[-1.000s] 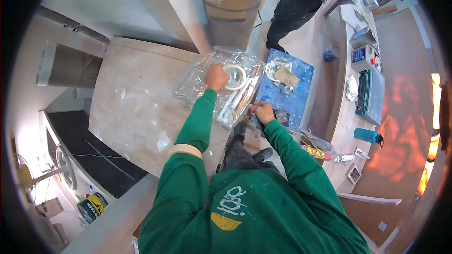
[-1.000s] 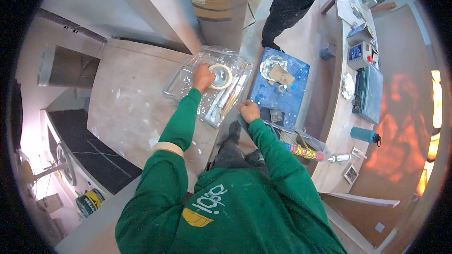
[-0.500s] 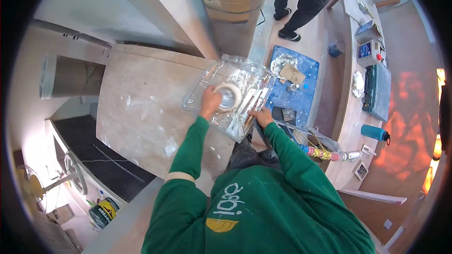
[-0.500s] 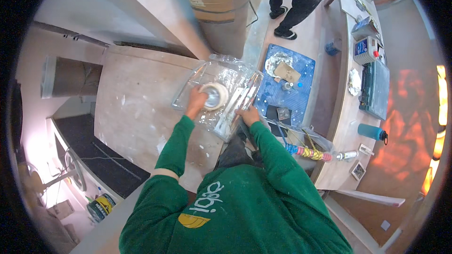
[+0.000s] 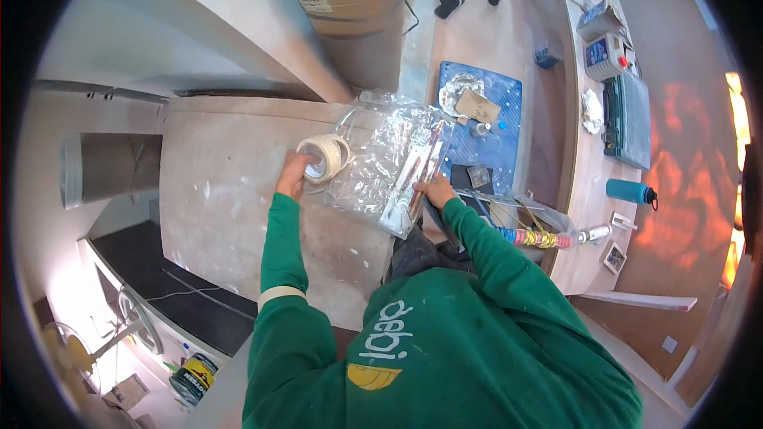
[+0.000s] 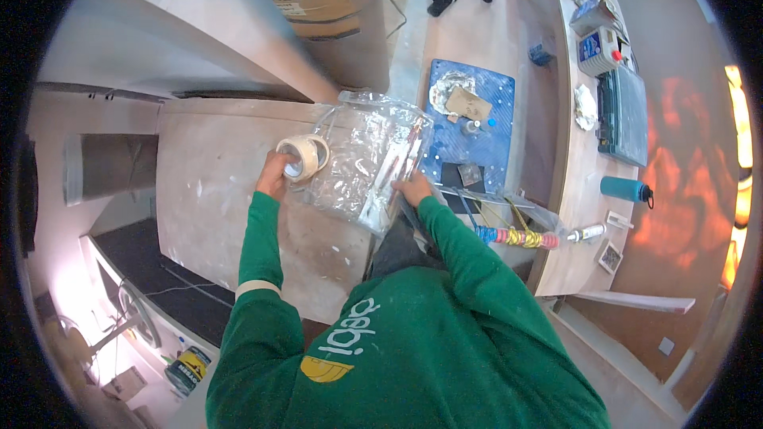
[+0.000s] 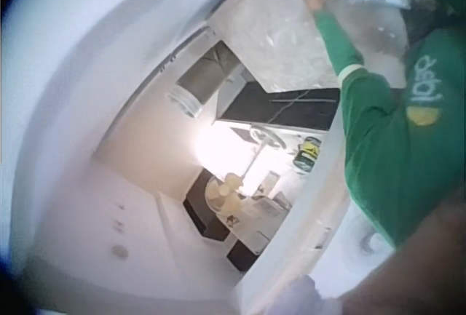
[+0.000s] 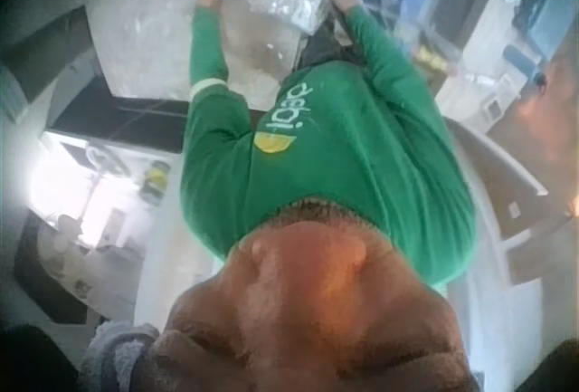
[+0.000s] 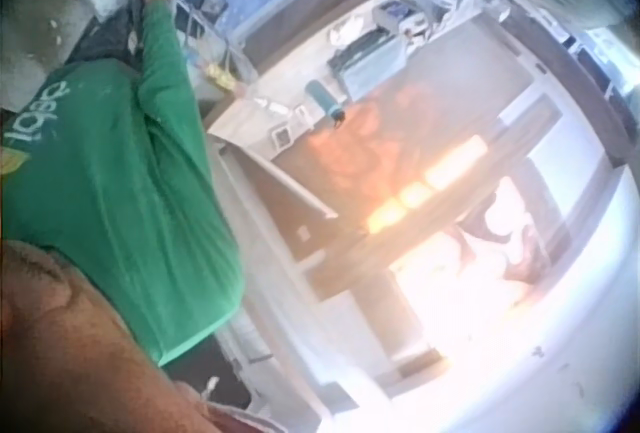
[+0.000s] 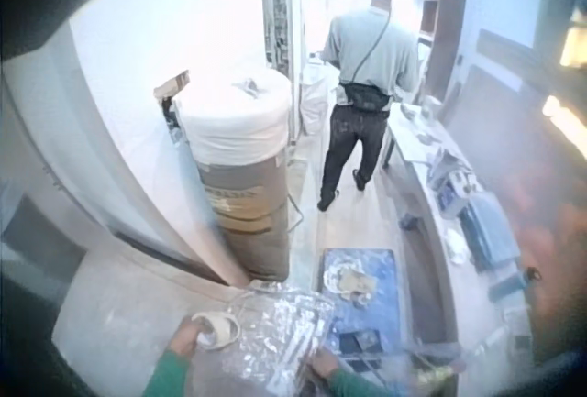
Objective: The person fills a plastic bottle with water from a sink and places it in a refrigerator. They then move to a workbench to organize various items, including tape rolls, a blue tray, and a white bag, while another person works in the background.
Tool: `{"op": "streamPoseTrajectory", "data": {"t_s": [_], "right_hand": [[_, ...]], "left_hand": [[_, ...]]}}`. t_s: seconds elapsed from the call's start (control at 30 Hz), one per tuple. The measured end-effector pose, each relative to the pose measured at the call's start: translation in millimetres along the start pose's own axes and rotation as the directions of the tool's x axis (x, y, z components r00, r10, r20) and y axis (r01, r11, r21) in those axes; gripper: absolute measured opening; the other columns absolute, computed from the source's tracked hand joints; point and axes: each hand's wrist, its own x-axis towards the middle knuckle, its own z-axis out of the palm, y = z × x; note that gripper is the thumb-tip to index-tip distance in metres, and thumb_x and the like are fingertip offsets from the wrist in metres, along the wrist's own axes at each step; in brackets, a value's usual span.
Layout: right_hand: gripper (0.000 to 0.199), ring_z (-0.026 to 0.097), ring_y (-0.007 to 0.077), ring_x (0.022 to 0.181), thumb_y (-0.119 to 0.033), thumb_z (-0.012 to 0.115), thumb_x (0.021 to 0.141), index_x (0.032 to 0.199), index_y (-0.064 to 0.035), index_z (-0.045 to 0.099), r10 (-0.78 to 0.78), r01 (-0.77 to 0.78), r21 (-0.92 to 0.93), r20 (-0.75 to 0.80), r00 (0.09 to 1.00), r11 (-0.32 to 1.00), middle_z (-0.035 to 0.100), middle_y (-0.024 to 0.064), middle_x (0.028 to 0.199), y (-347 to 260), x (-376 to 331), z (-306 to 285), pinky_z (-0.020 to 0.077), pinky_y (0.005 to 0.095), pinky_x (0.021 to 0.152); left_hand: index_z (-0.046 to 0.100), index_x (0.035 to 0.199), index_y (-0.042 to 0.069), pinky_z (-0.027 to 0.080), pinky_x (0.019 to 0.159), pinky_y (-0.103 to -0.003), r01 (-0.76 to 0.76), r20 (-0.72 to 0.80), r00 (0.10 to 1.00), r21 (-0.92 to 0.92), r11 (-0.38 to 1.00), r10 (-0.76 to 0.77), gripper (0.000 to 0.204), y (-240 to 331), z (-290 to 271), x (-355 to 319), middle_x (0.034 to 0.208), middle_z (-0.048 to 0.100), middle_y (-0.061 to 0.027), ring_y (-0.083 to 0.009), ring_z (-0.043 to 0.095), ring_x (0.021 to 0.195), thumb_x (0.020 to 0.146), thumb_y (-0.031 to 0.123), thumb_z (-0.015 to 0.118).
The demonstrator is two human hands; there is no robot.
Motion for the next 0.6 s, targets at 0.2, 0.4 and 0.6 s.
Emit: {"op": "streamPoseTrajectory", "data": {"t_s": [0.2, 0.4, 0.6], "right_hand": [[0.057, 0.061, 0.0236, 0.099, -0.025, 0.075, 0.073, 0.118, 0.0036, 0.056, 0.070, -0.098, 0.268, 0.114, 0.991, 0.958, 0.065, 0.0169, 0.110, -10.9, -3.8, 1.0, 0.0463, 0.0331, 0.090], [0.041, 0.056, 0.0162, 0.061, -0.026, 0.068, 0.083, 0.111, 0.0014, 0.055, 0.125, -0.207, 0.345, 0.246, 0.961, 0.915, 0.064, 0.0101, 0.085, -66.5, -31.6, 1.3, 0.0445, 0.0314, 0.054], [0.068, 0.044, 0.0110, 0.044, -0.039, 0.070, 0.083, 0.131, -0.0009, 0.041, 0.122, -0.338, 0.504, 0.414, 0.902, 0.795, 0.061, 0.0085, 0.087, -94.0, -39.6, 2.0, 0.0325, 0.0305, 0.039]], "left_hand": [[0.059, 0.109, -0.009, 0.055, 0.077, -0.037, 0.136, 0.146, 0.984, -0.240, 0.961, -0.103, 0.041, -14.0, 4.0, -7.8, 0.098, 0.067, -0.0152, -0.0275, 0.067, 0.084, 0.071, 0.006, 0.055], [0.056, 0.117, -0.008, 0.055, 0.082, -0.040, 0.274, 0.292, 0.941, -0.355, 0.894, -0.173, 0.044, -31.5, 29.9, -34.7, 0.106, 0.066, -0.0188, -0.0311, 0.067, 0.091, 0.079, 0.014, 0.051], [0.053, 0.121, -0.008, 0.055, 0.084, -0.042, 0.263, 0.452, 0.890, -0.398, 0.879, -0.061, 0.044, -57.1, 80.7, -69.3, 0.111, 0.064, -0.0210, -0.0335, 0.066, 0.096, 0.081, 0.011, 0.053]]}}
